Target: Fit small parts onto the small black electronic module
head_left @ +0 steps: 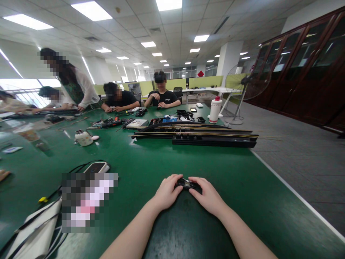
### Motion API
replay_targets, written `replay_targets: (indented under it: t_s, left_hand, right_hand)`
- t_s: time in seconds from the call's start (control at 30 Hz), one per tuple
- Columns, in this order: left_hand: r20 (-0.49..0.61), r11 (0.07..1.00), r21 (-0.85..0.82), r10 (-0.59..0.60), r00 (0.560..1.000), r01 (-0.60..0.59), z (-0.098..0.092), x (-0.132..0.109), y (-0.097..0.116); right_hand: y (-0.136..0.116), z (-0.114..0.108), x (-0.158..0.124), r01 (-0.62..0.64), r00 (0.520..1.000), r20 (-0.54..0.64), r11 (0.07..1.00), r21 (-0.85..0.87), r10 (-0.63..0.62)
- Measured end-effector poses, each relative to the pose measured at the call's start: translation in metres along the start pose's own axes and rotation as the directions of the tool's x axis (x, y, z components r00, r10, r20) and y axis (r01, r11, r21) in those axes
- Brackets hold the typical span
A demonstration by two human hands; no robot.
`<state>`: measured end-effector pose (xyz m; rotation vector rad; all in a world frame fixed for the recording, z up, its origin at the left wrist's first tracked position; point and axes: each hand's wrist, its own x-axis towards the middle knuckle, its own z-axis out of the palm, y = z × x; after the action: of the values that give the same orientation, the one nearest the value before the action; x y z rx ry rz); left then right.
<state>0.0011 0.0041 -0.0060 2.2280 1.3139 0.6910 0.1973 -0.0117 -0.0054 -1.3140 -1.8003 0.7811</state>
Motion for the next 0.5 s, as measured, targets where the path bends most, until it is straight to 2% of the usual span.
replay_targets:
  t_s: [0.5]
  left_hand:
    - [-0.007, 1.0, -0.005, 0.006, 1.0, -0.006, 0.0045, 0.0017, -0.0075]
  right_hand:
    - [-0.0017, -0.0011, 0.0004, -0.023, 0.999, 0.033, 0.997, -0.079, 0.025]
